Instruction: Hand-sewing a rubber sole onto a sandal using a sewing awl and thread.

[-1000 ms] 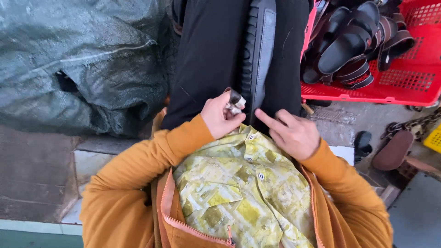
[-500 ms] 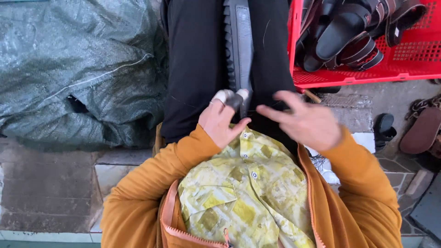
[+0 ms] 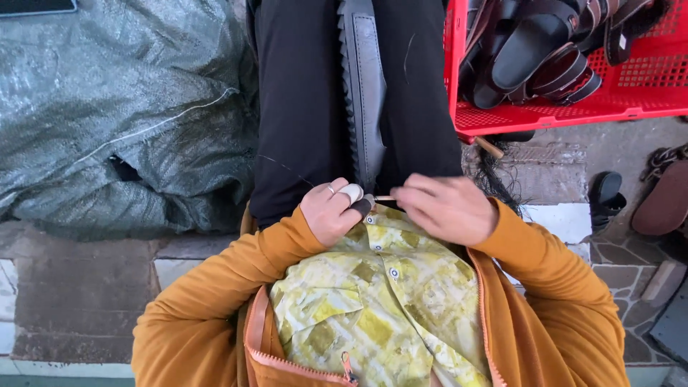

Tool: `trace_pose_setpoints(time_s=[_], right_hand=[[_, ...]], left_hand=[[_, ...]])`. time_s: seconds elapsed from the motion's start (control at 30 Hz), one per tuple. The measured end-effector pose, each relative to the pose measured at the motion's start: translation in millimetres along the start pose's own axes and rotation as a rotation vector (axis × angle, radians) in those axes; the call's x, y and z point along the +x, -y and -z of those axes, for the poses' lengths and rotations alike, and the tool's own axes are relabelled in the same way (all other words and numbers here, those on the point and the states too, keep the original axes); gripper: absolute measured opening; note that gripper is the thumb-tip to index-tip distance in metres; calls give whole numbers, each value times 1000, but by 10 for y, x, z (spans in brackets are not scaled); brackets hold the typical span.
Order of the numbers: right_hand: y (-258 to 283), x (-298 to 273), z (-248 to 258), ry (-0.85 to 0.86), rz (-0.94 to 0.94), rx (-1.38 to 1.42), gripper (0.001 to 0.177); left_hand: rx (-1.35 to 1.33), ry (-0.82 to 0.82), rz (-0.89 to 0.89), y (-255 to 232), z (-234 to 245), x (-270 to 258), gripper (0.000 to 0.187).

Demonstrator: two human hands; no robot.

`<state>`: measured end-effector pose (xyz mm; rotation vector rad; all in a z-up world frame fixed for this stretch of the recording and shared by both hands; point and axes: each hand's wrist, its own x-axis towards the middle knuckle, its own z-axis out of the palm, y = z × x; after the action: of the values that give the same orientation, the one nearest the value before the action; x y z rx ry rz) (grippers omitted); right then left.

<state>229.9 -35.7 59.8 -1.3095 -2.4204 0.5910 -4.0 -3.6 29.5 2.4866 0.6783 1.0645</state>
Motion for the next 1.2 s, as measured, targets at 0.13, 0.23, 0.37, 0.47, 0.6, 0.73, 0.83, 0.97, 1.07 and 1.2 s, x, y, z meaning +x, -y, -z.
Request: trace_pose_setpoints(time_s=[0.13, 0.23, 0.37, 0.47, 0.6, 0.73, 0.83, 0.97, 1.07, 1.2], right_hand=[[-1320, -1089, 494, -335, 133, 476, 44], [-952, -1020, 966, -98, -504, -1307, 14], [-363, -355, 805, 75, -355, -802, 31], [15, 70, 378, -40, -64, 72, 52], [110, 55, 150, 189, -330, 414, 37], [97, 107, 221, 200, -410, 680, 22], [-24, 188, 7, 166, -329, 644, 20], [33, 242, 143, 138, -153, 313, 20], [57, 216, 167, 101, 2, 13, 39], [44, 185, 106, 56, 10, -76, 35]], left_hand=[[-38, 230, 116, -56, 162, -89, 9], [-106, 213, 167, -40, 201, -13, 13], [-116, 156, 399, 31, 206, -89, 57], [118, 469, 529, 63, 239, -106, 44], [-706, 367, 729, 263, 322, 80, 21], [-1292, 405, 920, 553, 369, 502, 39], [-1459, -40, 1241, 990, 49, 642, 52], [-1233, 84, 1197, 1025, 311, 576, 38], [44, 60, 481, 798, 575, 645, 20], [-114, 243, 324, 388, 280, 266, 46]])
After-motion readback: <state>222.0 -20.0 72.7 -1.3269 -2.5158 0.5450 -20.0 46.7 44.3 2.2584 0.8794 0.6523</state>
